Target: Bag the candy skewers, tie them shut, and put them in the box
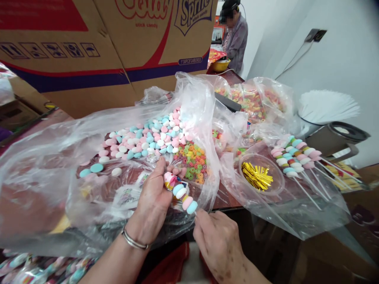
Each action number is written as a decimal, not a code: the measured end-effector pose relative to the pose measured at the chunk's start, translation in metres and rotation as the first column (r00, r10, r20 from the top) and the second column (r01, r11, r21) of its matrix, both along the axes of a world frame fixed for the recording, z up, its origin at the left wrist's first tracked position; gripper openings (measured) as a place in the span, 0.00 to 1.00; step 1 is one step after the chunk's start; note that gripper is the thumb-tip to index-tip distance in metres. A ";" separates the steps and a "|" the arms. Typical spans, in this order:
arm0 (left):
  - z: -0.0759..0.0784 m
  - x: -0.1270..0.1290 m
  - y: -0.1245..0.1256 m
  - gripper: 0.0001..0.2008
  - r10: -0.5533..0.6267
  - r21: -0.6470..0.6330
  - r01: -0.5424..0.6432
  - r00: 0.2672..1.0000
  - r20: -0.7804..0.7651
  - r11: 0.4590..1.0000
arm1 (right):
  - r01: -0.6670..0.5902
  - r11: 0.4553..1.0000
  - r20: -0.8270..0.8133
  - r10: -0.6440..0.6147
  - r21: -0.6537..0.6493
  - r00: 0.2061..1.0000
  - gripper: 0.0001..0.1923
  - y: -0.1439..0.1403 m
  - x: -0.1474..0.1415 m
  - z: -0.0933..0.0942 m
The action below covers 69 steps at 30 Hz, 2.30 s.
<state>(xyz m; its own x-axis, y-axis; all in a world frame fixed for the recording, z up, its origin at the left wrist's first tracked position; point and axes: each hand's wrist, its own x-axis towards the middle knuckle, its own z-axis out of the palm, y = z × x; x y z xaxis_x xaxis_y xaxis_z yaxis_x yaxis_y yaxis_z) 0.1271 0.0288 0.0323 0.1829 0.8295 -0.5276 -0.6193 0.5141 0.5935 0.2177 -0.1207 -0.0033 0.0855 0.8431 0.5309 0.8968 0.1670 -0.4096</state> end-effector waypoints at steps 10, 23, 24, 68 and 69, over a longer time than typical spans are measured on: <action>0.007 -0.002 -0.012 0.14 -0.199 -0.010 0.199 0.979 0.037 0.980 | -0.366 0.840 -0.399 0.199 -0.402 0.895 0.10 0.001 0.004 0.023; 0.019 -0.006 -0.036 0.19 -0.402 -0.158 0.406 0.914 0.057 0.900 | -0.153 0.987 0.032 0.155 -0.038 0.987 0.15 0.019 0.028 0.054; 0.020 -0.004 -0.036 0.19 -0.387 -0.154 0.390 0.921 0.050 0.908 | -0.155 0.988 0.093 0.154 0.000 0.984 0.15 0.023 0.027 0.053; 0.005 -0.019 -0.030 0.11 -0.119 -0.031 0.122 0.990 0.071 0.992 | -0.374 0.761 -0.536 0.042 -0.530 0.843 0.11 -0.013 0.000 0.022; 0.005 -0.020 -0.029 0.11 -0.103 -0.007 0.104 0.993 0.058 0.995 | -0.324 0.810 -0.497 0.048 -0.488 0.867 0.10 -0.013 0.001 0.019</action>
